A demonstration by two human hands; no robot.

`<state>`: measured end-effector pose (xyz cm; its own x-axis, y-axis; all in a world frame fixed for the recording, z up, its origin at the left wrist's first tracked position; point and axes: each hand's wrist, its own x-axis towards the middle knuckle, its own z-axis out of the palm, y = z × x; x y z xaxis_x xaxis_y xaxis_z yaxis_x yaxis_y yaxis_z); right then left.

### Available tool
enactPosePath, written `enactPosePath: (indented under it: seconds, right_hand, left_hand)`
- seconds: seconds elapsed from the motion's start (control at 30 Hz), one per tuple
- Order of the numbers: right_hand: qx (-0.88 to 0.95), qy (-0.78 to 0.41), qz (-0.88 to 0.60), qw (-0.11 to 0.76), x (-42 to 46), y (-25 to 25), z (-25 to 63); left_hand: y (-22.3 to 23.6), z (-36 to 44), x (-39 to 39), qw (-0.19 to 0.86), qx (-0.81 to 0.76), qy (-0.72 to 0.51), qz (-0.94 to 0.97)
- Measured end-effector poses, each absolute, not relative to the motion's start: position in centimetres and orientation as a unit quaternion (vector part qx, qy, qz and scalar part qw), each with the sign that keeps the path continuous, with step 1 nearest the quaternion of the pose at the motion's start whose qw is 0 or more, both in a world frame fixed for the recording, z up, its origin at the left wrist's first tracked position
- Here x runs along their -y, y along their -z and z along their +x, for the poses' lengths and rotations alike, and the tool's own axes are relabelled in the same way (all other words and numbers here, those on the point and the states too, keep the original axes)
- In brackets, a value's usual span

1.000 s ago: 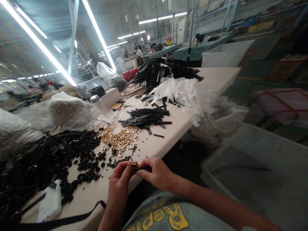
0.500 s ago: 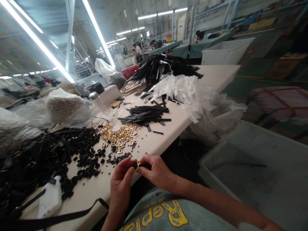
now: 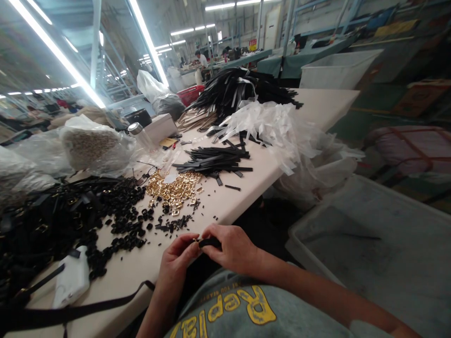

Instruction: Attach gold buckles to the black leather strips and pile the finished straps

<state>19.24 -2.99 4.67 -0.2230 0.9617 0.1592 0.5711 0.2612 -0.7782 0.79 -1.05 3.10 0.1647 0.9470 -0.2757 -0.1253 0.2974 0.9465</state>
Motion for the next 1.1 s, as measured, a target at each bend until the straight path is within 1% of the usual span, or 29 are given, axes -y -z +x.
enactPosePath:
  seconds: [0.07,0.13,0.3,0.4,0.5,0.7,0.87,1.0,1.1]
  right_hand:
    - [0.712,-0.365,-0.507,0.319,3.0,-4.8,19.6]
    - [0.705,-0.403,-0.494,0.309,3.0,-4.6,19.9]
    - [0.718,-0.368,-0.491,0.328,3.2,-3.7,19.3]
    - [0.73,-0.348,-0.481,0.339,3.2,-3.5,18.7]
    - [0.732,-0.355,-0.471,0.34,3.0,-3.5,18.5]
    - [0.716,-0.414,-0.451,0.336,2.7,-3.5,18.6]
    - [0.68,-0.48,-0.439,0.339,2.4,-3.2,18.7]
    - [0.632,-0.539,-0.443,0.338,1.8,-3.0,18.8]
    - [0.625,-0.54,-0.458,0.329,1.4,-3.0,18.8]
  left_hand:
    - [-3.0,0.2,0.9,0.67,-0.495,-0.415,0.366]
    - [-2.7,-0.2,1.0,0.698,-0.495,-0.41,0.315]
    - [-1.7,0.2,1.6,0.74,-0.475,-0.402,0.254]
    - [-1.3,0.7,1.9,0.747,-0.466,-0.398,0.257]
    - [-1.1,0.9,1.8,0.742,-0.46,-0.403,0.274]
    - [-0.8,0.8,1.4,0.731,-0.467,-0.411,0.281]
    - [-0.8,0.8,1.5,0.76,-0.446,-0.375,0.289]
    - [-1.4,1.0,1.7,0.759,-0.453,-0.356,0.302]
    - [-1.8,0.8,1.9,0.753,-0.463,-0.345,0.316]
